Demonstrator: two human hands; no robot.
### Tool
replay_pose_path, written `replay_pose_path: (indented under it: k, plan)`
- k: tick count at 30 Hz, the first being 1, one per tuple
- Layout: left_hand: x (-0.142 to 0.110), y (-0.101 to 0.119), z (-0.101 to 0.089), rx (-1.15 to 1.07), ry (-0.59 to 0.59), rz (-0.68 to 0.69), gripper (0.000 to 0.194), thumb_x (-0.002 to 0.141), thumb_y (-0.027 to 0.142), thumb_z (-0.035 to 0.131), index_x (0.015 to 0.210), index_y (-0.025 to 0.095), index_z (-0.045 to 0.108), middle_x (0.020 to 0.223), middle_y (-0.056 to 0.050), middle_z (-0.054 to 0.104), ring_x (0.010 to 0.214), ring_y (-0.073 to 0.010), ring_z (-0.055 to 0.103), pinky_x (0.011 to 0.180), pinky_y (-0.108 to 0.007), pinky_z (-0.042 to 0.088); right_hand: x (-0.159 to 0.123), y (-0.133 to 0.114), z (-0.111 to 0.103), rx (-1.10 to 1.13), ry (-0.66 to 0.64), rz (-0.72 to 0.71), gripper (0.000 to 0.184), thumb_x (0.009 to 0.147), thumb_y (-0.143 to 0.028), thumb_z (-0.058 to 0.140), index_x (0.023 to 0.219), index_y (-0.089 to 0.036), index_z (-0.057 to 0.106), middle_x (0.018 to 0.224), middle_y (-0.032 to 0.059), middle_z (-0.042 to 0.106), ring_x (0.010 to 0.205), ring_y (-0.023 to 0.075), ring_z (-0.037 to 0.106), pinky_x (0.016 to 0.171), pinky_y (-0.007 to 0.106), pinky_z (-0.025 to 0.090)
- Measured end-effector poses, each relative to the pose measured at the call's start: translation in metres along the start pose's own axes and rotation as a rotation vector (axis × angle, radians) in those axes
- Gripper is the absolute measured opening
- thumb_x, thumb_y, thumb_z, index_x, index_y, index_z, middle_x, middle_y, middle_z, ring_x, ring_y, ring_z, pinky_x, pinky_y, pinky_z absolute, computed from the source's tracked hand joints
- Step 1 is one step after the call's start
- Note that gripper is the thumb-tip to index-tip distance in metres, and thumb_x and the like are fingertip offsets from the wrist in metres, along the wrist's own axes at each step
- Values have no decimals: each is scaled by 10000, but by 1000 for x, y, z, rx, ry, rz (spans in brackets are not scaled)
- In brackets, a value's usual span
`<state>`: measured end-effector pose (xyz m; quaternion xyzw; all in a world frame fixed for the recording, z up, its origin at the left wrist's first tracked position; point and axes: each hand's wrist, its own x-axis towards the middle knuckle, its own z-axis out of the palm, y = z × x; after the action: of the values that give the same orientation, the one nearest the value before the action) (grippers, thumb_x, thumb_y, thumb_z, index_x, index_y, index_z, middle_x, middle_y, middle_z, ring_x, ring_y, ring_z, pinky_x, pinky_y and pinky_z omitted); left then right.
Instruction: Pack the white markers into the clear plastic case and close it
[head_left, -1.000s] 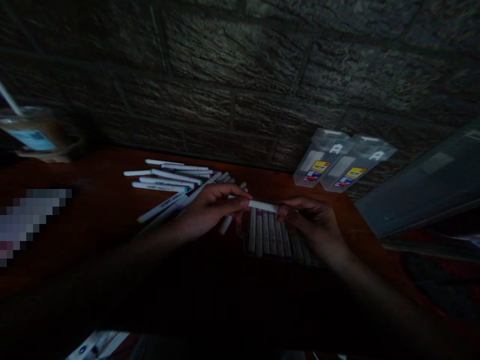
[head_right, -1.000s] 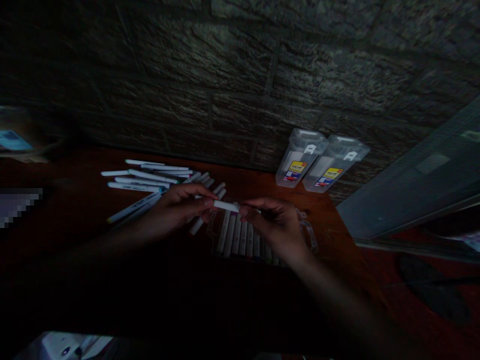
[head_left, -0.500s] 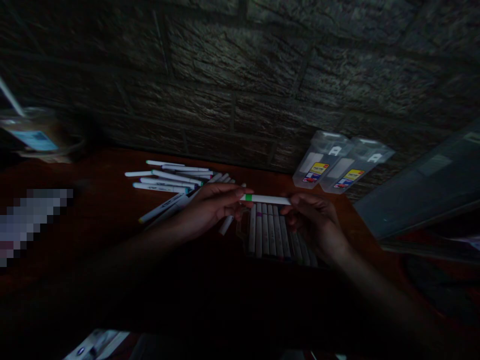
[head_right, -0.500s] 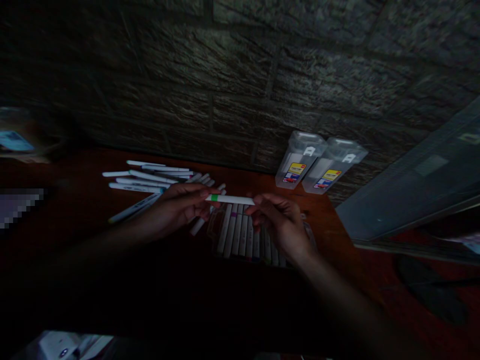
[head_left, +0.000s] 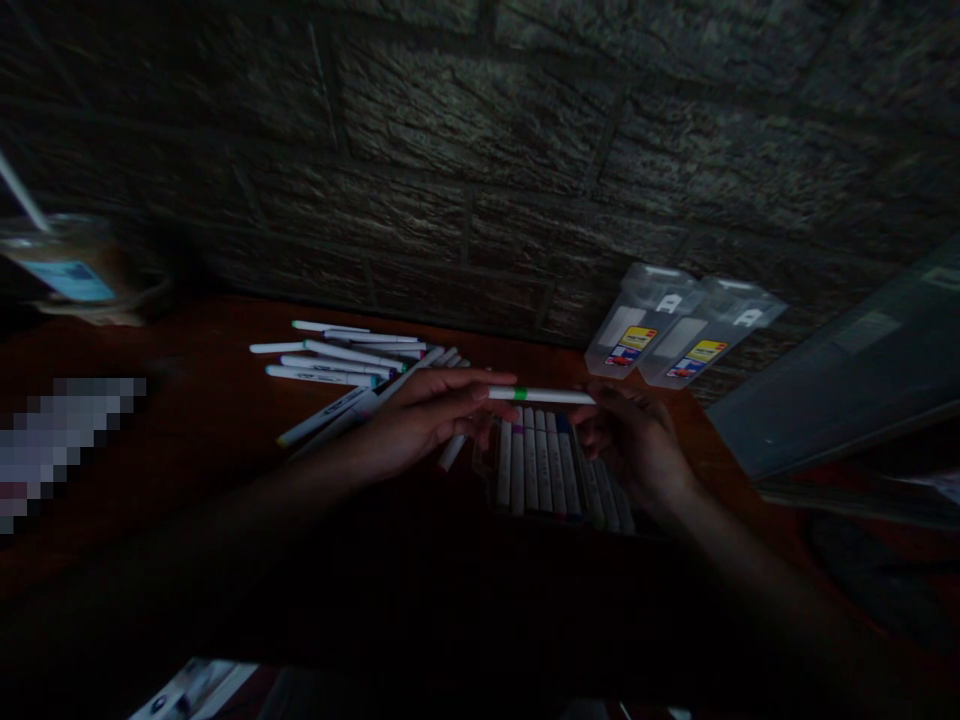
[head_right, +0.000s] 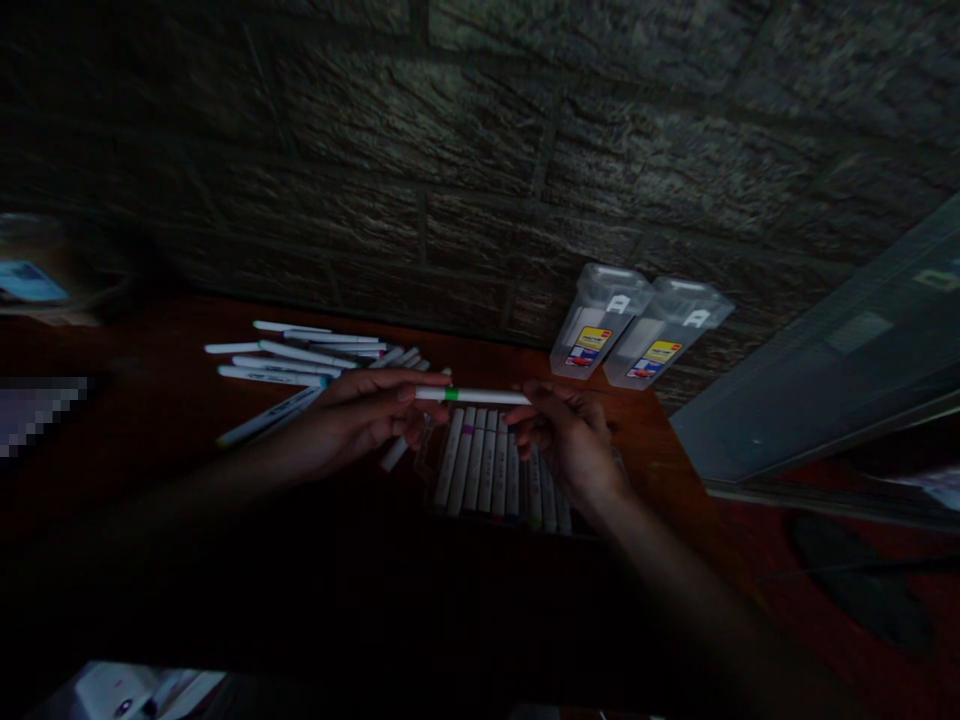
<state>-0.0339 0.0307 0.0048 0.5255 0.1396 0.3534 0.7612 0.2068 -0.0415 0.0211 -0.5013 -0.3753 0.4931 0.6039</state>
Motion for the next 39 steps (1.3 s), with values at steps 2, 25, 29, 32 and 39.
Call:
replay_pose_path:
  k: [2,25,29,32,39]
  plan:
    - [0,-1,0,31,6,2,321,935,261,729,1232,144,762,998,-142,803,708,-155,701,674,-290,565,0,0,-1,2,3,-10,202,752,-353,821,802,-183,725,611,21,747,381,114,579,336,207,480]
    - [-3,-5,6,572,109,-37,160,900,292,714,955,146,749,759,-20,743,632,-124,665,550,-199,490,-14,12,4,-398,-175,-293,164,791,-363,866,844,-215,820,635,9,758,424,125,631,380,230,533]
    - [-9,-12,12,640,80,-15,185,893,317,722,944,141,742,784,-33,743,654,-146,676,561,-218,500,-20,14,8,-581,-194,-493,63,797,-275,859,836,-235,829,743,23,811,555,164,723,504,258,589]
    - [-12,-17,15,728,45,62,172,902,309,709,938,147,752,820,-43,751,696,-163,680,583,-235,497,-24,14,10,-722,-208,-651,44,806,-237,855,837,-240,826,765,23,818,615,183,746,564,277,599]
    - [-16,-17,19,872,8,156,200,948,266,637,1043,142,762,891,-55,778,751,-170,694,617,-244,497,-27,11,12,-851,-217,-769,79,797,-211,871,827,-225,800,707,0,787,552,150,698,533,253,560]
